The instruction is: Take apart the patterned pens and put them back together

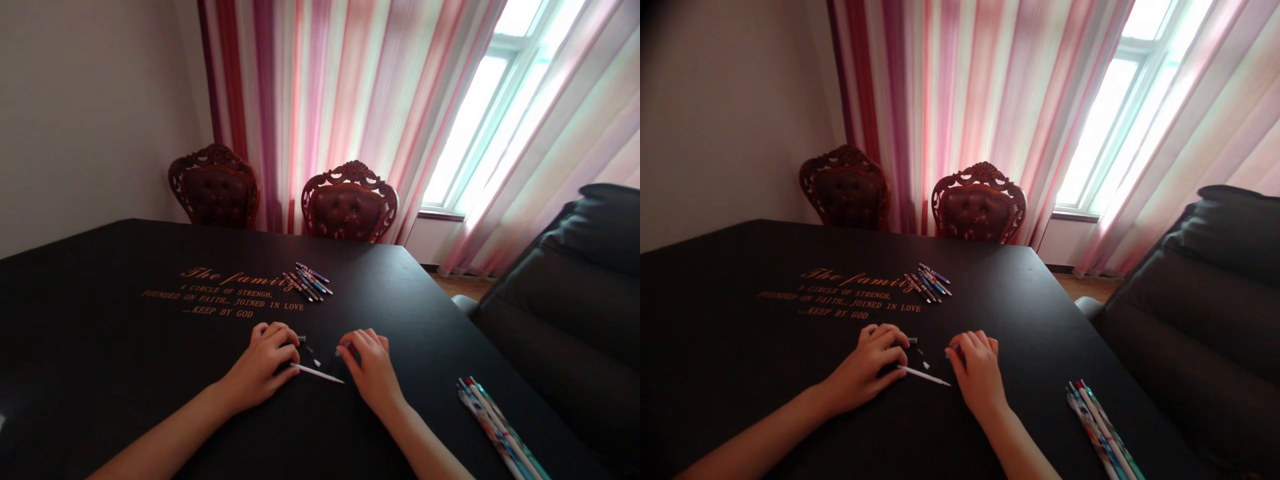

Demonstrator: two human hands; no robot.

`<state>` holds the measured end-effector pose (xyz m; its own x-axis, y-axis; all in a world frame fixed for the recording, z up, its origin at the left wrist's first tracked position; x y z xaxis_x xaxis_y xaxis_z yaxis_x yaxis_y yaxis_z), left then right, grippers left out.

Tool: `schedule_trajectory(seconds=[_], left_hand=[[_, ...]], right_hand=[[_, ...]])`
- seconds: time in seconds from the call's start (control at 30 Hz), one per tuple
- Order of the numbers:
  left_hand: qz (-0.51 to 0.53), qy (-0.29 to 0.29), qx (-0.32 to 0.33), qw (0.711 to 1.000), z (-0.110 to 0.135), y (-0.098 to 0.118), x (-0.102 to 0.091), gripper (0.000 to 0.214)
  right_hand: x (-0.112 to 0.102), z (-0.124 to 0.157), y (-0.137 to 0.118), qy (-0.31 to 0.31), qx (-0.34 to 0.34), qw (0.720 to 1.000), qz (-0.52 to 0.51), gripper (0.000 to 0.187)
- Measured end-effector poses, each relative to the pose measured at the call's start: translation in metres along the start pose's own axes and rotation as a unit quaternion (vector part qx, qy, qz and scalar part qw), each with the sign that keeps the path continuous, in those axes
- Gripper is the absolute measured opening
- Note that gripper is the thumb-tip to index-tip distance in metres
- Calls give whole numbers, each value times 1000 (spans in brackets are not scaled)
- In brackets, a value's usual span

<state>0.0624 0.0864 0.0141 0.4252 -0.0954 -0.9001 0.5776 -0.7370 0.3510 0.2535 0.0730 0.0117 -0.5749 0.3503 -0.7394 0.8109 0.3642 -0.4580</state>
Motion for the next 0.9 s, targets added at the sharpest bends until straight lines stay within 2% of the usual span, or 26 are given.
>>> schedule_trajectory(seconds=[0.17, 0.27, 0.37, 0.47, 0.57, 0.7, 0.8, 0.9], left_hand=[[6, 5, -6, 1000, 1, -1, 0, 9], [27, 52, -31, 998, 1, -12, -5, 9], [62, 158, -97, 981, 5, -41, -20, 15], [127, 246, -170, 946, 14, -78, -29, 24], [208, 282, -226, 909, 21, -108, -28, 31], [219, 262, -242, 908, 21, -116, -22, 33], [158, 198, -219, 942, 14, -102, -18, 25], [71, 115, -175, 975, 7, -83, -11, 21]], right_hand=[[-1, 0, 18, 22, 36, 997, -64, 6], [5, 1, 31, 2, 68, 993, -94, 5], [12, 1, 37, -23, 79, 992, -95, 4], [14, 0, 40, -29, 77, 991, -101, 3], [12, 0, 46, -24, 90, 989, -117, 7], [8, 0, 61, -2, 119, 984, -133, 17], [7, 1, 72, 6, 147, 979, -140, 24], [7, 0, 71, -1, 134, 981, -137, 22]])
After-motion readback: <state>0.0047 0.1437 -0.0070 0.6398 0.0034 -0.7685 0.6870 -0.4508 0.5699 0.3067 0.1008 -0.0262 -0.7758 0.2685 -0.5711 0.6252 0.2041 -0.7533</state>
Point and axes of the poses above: each hand's wrist, its own z-axis away from the middle knuckle, its own x-axis out of the palm, y = z × x, the point moved 8 cm from there along -z, towards the middle knuckle, and after that the axes turned 2 degrees about -y, right-handed, at the moved point
